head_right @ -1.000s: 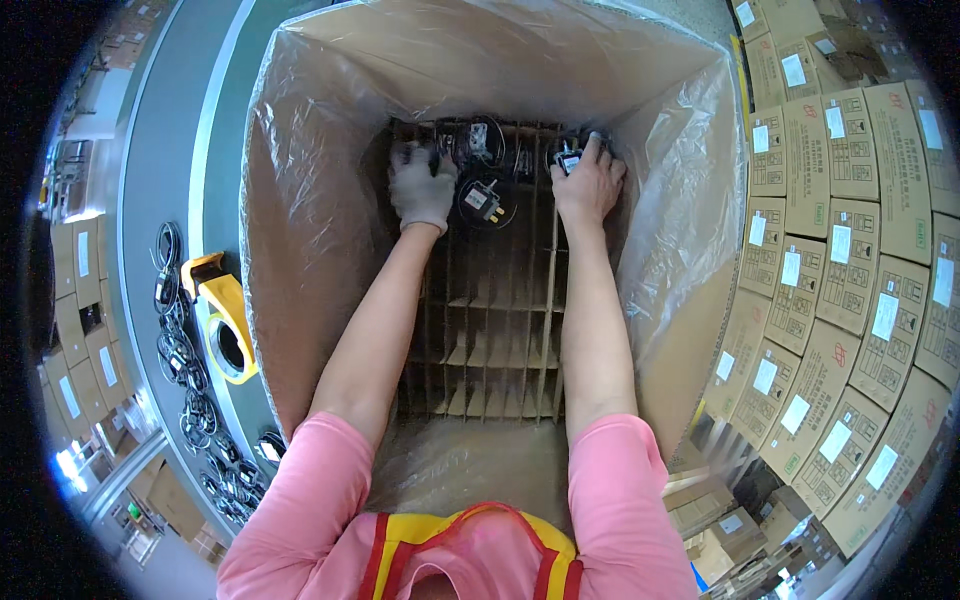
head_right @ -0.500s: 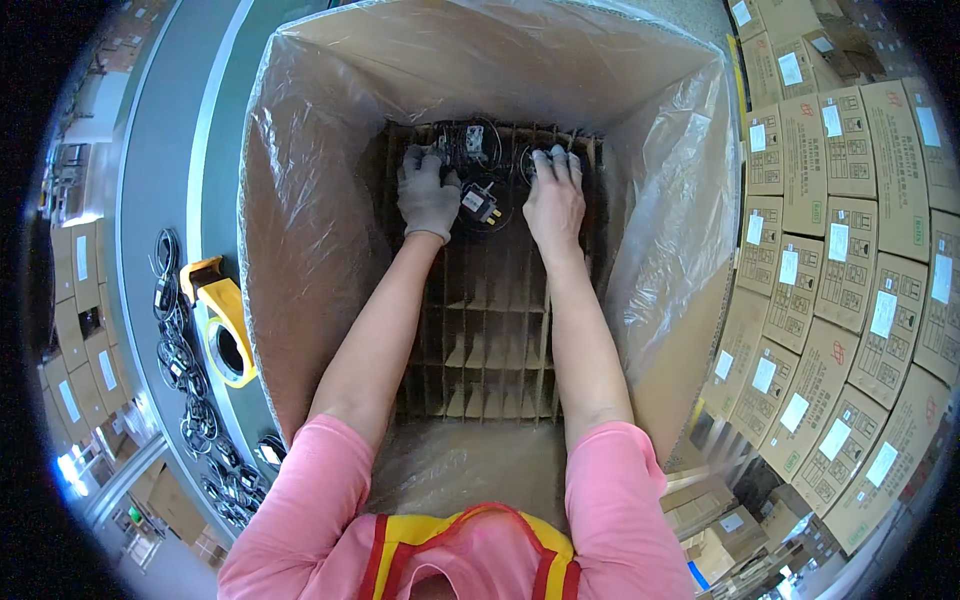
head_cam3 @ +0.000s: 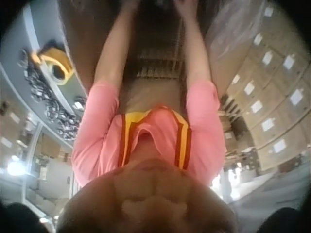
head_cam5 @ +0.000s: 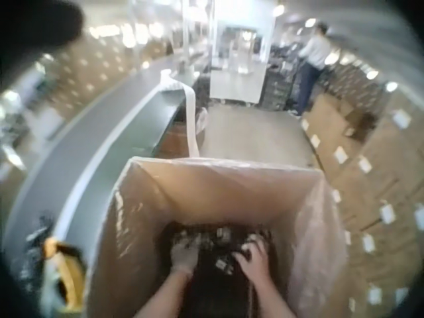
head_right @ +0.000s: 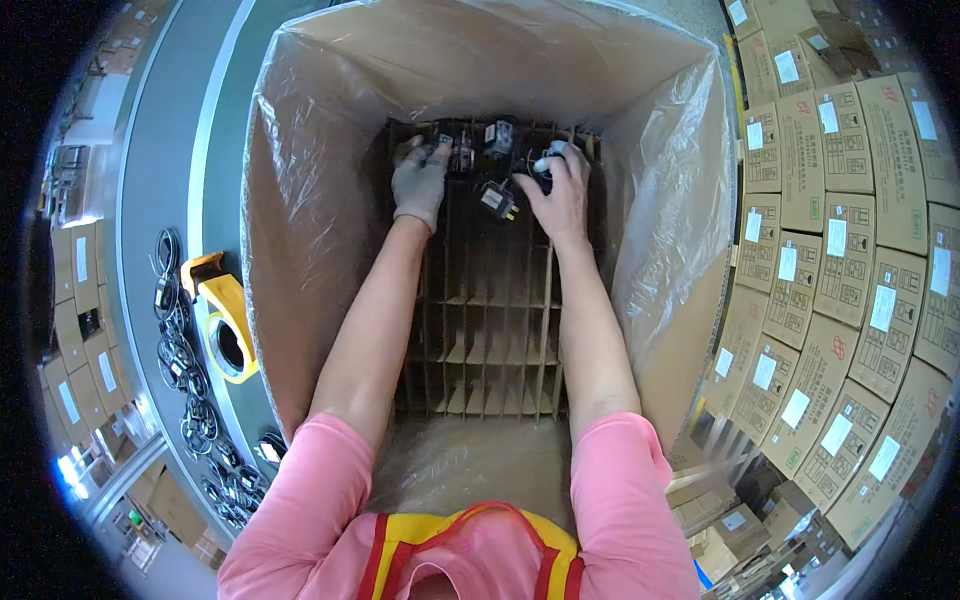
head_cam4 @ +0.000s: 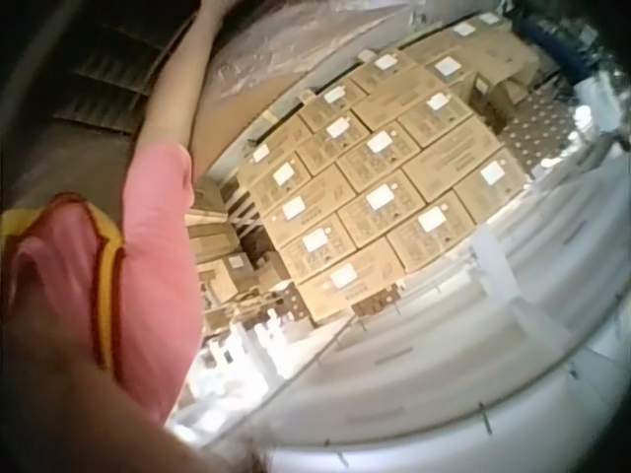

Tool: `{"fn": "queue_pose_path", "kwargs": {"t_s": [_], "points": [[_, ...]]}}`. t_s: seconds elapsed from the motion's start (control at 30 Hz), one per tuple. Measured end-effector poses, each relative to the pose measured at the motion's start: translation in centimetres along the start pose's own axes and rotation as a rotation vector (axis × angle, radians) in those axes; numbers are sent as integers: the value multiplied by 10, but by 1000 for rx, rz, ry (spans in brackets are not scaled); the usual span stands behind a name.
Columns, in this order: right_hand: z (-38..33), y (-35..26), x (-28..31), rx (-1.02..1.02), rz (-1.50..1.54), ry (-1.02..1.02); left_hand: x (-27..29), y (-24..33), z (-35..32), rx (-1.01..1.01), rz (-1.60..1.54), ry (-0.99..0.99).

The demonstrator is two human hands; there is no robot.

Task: The person packs small electronic components from a conveyor belt into a cardboard box with protective cardboard dividers and a plastic liner, placing each component into its own section by hand while wearing gloves.

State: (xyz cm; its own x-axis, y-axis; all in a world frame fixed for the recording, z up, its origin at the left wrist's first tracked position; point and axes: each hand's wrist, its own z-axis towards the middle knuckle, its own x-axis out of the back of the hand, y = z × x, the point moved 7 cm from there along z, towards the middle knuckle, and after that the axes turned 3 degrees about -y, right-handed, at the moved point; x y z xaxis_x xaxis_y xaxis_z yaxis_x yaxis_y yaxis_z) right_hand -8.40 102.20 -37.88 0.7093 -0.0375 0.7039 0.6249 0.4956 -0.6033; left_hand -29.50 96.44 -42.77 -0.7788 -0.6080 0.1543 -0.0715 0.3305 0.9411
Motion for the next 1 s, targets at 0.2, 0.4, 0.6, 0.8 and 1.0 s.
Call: {"fn": "queue_pose_path", "kwargs": {"t_s": [0.2, 0.4, 0.6, 0.8, 1.0], "points": [[2, 1, -18, -106, -211, -99, 7, 10, -4, -362, 329, 71], [9, -6, -5, -149, -414, -316, -9, 62, -30, -521, 845, 216], [-1, 6, 18, -432, -185, 93, 4, 31, 1, 29, 639, -5], [6, 17, 20, -450, 153, 231, -7, 49, -30, -541, 737, 219], [0, 26, -15, -261, 39, -8, -74, 45, -67, -676, 756, -355]]}}
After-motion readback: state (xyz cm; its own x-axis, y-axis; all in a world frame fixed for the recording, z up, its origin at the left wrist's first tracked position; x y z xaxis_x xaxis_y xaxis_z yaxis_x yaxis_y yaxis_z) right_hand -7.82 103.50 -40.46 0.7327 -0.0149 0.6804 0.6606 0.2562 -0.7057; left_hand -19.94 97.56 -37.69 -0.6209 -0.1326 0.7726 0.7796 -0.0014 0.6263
